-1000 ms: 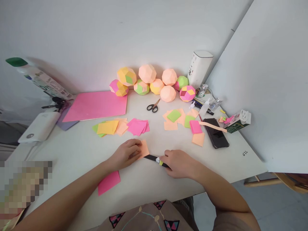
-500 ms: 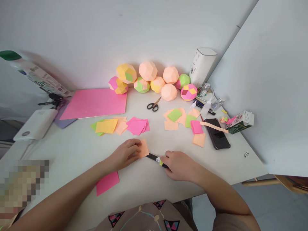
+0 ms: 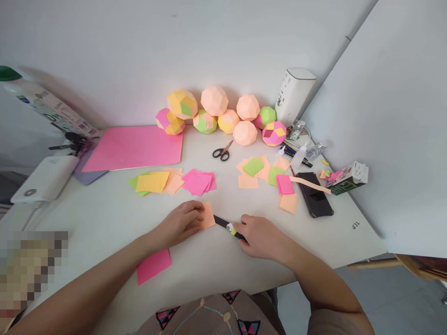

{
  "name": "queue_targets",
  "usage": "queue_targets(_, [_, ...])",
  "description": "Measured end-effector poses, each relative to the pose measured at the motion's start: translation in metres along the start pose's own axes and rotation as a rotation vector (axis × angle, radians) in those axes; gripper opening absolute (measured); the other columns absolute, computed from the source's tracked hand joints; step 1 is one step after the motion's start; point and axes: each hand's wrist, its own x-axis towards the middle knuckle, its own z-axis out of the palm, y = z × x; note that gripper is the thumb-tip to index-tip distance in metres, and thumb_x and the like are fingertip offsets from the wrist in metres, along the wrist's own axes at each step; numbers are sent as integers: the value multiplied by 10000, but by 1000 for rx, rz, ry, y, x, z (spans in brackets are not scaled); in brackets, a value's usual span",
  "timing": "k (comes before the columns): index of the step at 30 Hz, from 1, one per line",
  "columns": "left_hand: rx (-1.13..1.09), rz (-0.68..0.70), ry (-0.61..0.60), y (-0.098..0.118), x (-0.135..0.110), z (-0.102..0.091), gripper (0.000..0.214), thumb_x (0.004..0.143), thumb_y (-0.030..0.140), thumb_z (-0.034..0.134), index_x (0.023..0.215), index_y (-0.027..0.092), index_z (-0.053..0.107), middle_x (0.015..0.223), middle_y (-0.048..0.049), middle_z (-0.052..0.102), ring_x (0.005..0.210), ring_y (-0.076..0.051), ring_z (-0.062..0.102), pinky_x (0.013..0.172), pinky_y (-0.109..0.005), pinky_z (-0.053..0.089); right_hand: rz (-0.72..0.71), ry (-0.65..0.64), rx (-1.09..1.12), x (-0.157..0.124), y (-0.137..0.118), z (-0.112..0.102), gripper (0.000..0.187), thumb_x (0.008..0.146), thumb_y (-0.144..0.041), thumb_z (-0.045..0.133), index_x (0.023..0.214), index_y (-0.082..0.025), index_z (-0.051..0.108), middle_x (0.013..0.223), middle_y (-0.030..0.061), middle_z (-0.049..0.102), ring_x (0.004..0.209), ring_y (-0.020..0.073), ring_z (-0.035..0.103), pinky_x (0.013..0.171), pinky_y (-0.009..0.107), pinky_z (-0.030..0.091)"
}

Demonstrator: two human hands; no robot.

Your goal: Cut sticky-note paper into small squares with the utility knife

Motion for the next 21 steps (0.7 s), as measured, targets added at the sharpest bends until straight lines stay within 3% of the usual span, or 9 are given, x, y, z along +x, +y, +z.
queue_targets(21, [-8, 25, -5, -3, 1, 0, 5, 833, 181, 538, 838, 180, 535, 1092, -99, 541, 969, -216, 584, 818, -379, 522, 44, 87, 23, 14, 0, 5, 436, 858, -211, 515, 1284, -136, 571, 1015, 118, 608, 811, 205, 610, 713, 312, 492])
